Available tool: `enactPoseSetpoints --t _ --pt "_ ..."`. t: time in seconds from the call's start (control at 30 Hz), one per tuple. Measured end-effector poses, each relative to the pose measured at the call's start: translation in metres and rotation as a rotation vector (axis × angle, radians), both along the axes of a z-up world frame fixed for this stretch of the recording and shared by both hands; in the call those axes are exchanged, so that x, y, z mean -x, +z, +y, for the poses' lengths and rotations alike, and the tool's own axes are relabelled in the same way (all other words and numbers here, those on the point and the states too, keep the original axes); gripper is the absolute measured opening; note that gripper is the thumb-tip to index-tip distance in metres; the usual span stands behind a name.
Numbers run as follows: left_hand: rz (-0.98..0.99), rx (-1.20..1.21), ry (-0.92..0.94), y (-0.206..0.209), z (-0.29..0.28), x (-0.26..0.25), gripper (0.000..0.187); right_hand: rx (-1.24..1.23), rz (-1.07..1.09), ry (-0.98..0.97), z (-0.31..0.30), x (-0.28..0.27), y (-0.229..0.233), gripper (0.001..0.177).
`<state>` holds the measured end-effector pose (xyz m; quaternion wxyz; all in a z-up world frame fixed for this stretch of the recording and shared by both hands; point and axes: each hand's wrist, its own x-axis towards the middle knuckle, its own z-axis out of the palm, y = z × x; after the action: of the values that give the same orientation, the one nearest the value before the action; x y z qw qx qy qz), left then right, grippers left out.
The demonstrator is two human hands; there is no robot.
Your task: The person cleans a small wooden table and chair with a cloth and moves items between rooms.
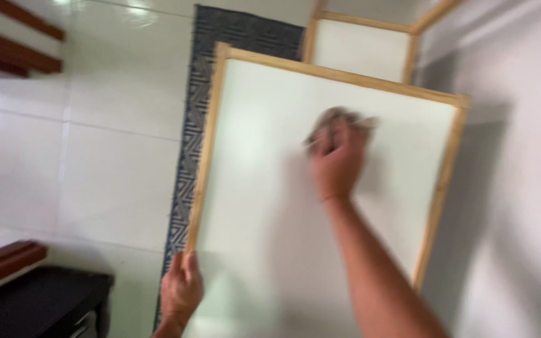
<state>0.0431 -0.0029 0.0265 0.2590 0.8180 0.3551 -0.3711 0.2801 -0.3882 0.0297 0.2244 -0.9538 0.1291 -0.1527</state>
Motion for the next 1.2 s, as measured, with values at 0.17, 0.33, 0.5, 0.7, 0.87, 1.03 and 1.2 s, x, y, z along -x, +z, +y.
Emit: enactPoseSetpoints --t 0.17,0.33,0.5,0.7,0.87,1.03,1.2 --pt "-0.233 -0.013 -0.031 0.004 -0.004 0.009 0.047 -0.300 0.128 0.726 0.136 0.161 0.058 0.031" --pt "-0.144 -0.024 -0.006 0.025 -0.018 -0.003 0.049 -0.036 0.062 1.210 0.084 0.078 0.030 0.051" --pt "-0.216 0.032 0.055 0.042 -0.019 -0.014 0.061 0.033 0.073 0.388 0.154 0.008 0.006 0.047" --pt "-0.381 0.174 0.368 0.022 -0.003 0.002 0.065 -0.002 0.128 0.575 0.246 0.228 0.027 0.056" --pt "-0.303 0.181 0.259 0.060 0.007 0.028 0.063 -0.131 0.245 0.694 0.256 0.354 0.066 0.060" --pt "-0.241 0.118 -0.213 0.067 0.032 0.105 0.057 -0.011 0.330 0.725 0.152 0.430 0.061 0.048" --pt "-0.216 0.100 -0.233 0.054 0.046 0.120 0.039 0.311 0.576 0.295 -0.074 0.527 0.067 0.040"
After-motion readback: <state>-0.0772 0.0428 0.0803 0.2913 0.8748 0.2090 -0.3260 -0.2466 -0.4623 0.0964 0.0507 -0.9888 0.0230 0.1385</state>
